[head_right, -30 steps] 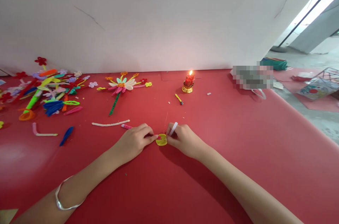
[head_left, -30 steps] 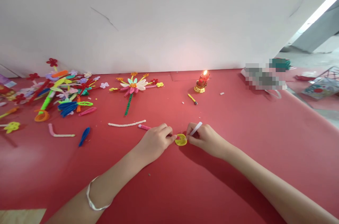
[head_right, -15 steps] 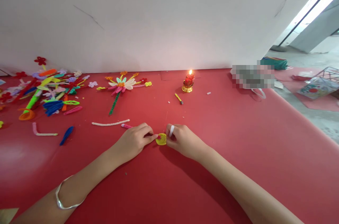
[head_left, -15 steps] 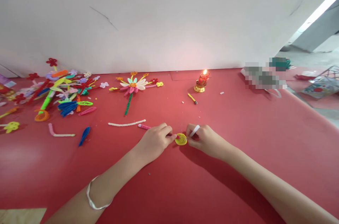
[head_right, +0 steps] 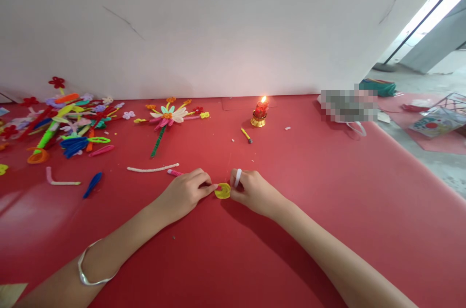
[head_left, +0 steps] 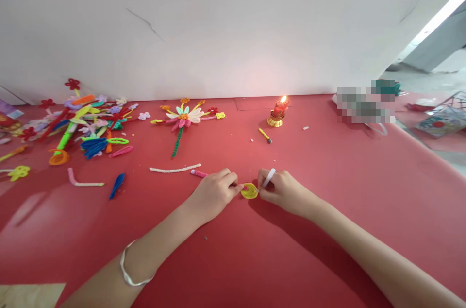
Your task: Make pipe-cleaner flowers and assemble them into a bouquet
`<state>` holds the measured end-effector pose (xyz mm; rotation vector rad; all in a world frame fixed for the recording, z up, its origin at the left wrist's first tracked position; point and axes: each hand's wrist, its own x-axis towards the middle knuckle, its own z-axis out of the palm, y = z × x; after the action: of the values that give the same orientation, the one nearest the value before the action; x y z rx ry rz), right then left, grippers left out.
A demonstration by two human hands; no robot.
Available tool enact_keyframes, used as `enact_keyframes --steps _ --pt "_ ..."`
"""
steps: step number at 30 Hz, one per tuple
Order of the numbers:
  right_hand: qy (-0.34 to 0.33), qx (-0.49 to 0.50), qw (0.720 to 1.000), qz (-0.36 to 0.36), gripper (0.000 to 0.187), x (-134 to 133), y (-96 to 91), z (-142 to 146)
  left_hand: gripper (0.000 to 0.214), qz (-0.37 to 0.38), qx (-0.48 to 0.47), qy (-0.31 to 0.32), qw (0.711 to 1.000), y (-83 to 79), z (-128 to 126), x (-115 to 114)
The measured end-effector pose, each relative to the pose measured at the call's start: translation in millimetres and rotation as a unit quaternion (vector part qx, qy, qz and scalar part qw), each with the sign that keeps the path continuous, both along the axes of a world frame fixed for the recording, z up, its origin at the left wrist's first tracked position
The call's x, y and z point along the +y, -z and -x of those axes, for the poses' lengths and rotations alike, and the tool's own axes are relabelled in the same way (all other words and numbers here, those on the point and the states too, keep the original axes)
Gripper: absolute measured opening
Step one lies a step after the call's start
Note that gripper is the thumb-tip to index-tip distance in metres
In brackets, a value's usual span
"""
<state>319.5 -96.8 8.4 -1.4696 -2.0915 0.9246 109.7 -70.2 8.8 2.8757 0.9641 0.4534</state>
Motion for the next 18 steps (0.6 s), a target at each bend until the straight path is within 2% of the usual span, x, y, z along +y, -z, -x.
enact_keyframes --steps 6,12,18 --pt "0.005 -0.004 1.000 0.000 0.021 -0.5 -0.1 1.2 0.033 -0.025 0.024 0.020 0.999 0.2 0.9 0.6" --pt "0.005 -0.005 1.000 0.018 0.010 -4.2 -5.1 -1.1 0.032 0.013 0.012 -0.006 1.000 -1.4 -0.3 -0.1" --pt "0.032 0.042 0.998 0.020 0.006 -1.6 -12.4 -17.2 0.032 -0.040 0.043 0.044 0.997 1.9 2.9 1.5"
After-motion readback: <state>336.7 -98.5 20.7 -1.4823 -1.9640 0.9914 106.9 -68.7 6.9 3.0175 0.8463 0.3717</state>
